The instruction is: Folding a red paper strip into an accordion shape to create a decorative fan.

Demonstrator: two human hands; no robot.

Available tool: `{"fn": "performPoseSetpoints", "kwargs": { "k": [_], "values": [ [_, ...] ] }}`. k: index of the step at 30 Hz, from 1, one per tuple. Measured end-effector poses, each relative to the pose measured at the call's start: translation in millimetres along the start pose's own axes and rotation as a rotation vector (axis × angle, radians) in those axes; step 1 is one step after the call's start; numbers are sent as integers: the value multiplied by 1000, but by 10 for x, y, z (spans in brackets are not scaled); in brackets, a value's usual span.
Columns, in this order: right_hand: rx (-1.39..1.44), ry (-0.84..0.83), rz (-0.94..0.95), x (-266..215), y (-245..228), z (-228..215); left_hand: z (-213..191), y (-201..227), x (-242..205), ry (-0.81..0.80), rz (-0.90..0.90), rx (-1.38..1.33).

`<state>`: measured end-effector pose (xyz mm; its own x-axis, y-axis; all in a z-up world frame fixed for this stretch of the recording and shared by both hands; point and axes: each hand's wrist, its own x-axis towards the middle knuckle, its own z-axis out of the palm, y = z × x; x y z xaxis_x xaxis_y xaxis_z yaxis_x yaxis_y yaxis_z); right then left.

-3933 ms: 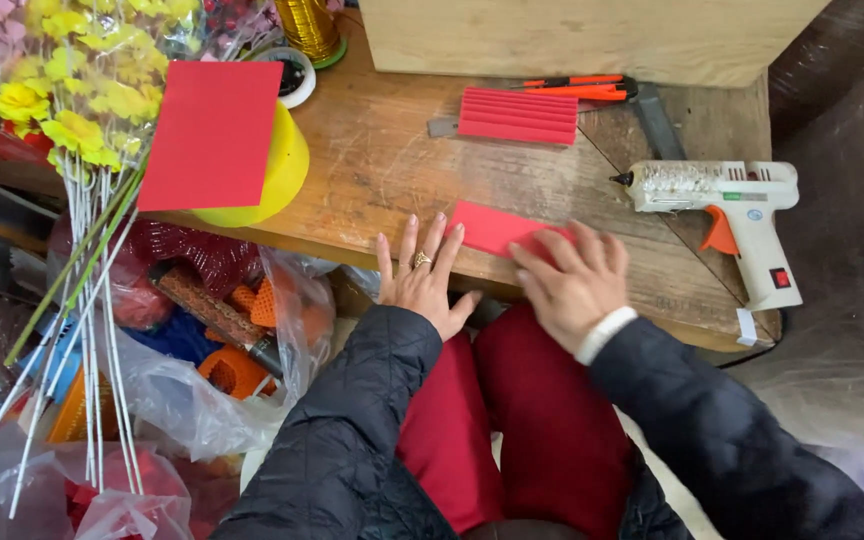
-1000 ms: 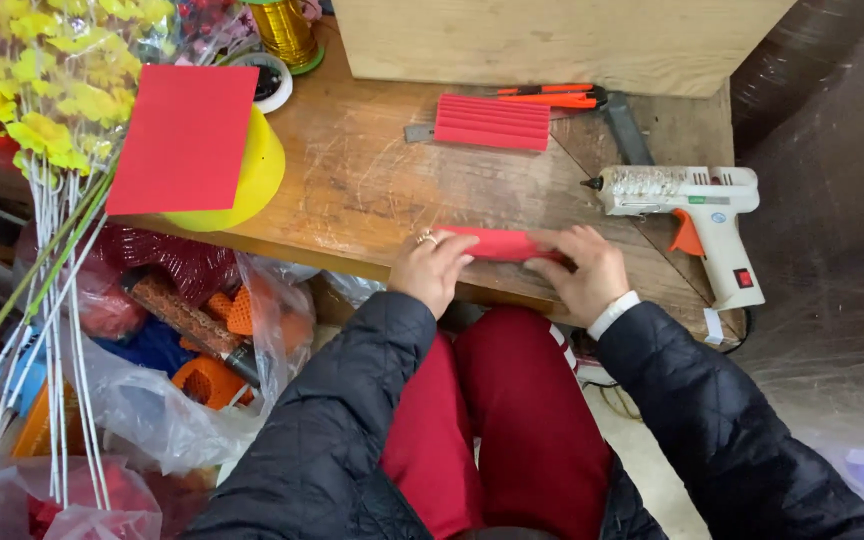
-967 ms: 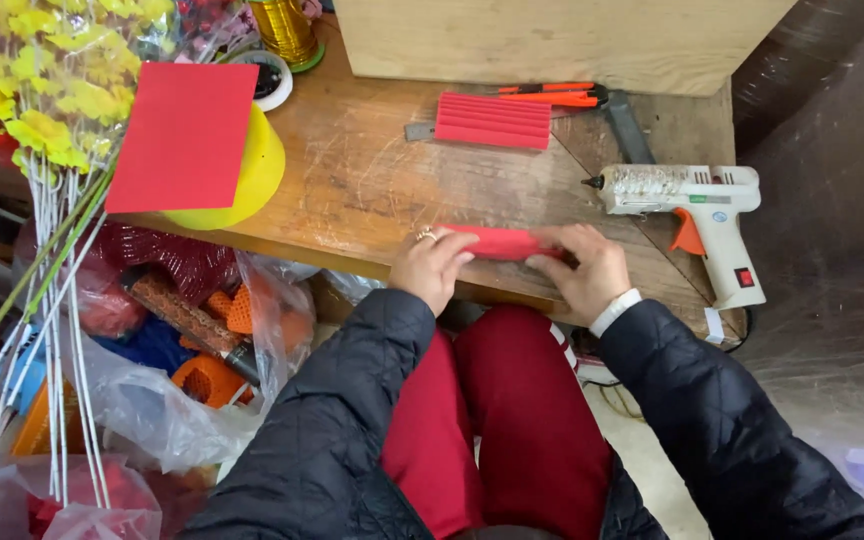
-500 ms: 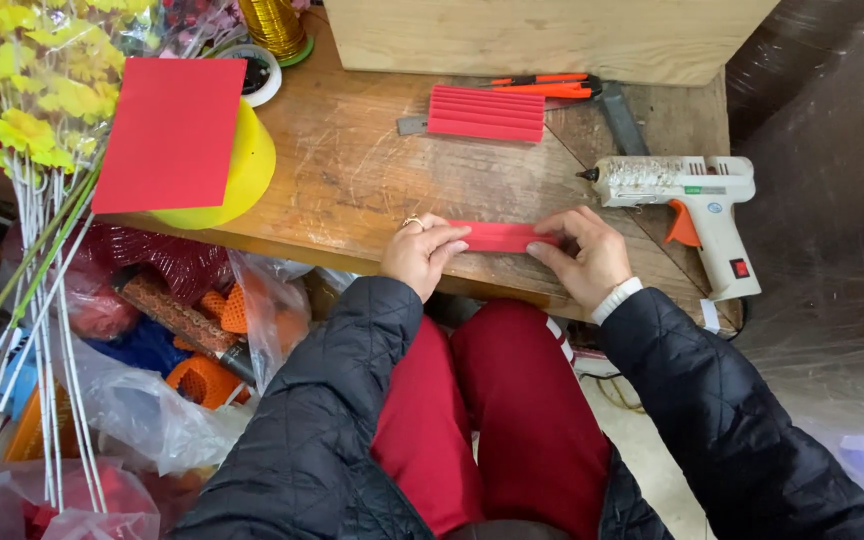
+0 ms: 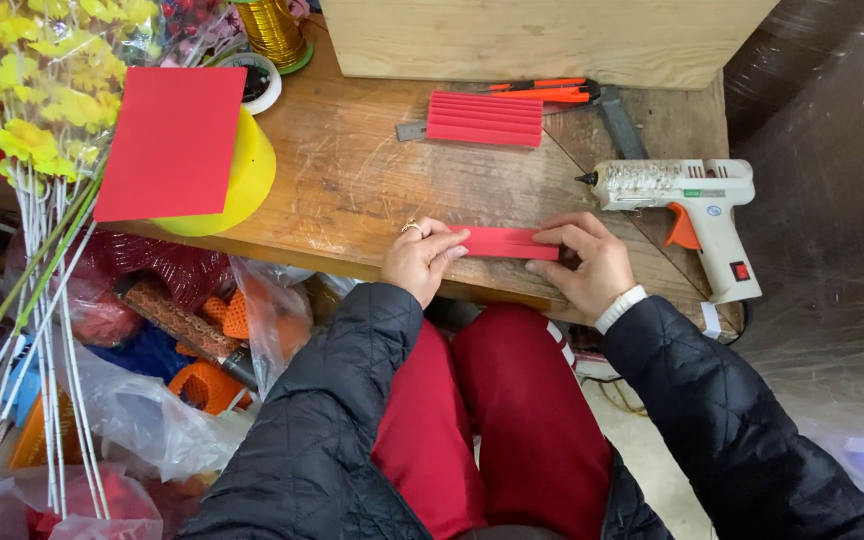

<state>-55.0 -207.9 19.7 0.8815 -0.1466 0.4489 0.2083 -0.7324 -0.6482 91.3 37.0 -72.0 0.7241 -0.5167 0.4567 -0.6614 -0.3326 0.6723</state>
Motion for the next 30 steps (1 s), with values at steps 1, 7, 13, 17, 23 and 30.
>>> {"fn": "performPoseSetpoints", "kwargs": {
  "k": [1,7,13,17,23,30],
  "values": [
    [0,0,0,-3,1,5,-8,9,-13,-1,0,0],
    [-1,16,25,32,60,20,-28,-11,14,-71,-18,38],
    [-47,3,-2,20,75,31,75,-139,35,-125,-14,143],
    [-89,-6,-22,26,53,49,64,-182,61,-182,-8,206],
    [-143,28,-130,18,90,65,-17,-27,60,-205,-1,268],
    [-203,54,-209,-44,154,125,26,184,6,-15,192,550]
  ]
}}
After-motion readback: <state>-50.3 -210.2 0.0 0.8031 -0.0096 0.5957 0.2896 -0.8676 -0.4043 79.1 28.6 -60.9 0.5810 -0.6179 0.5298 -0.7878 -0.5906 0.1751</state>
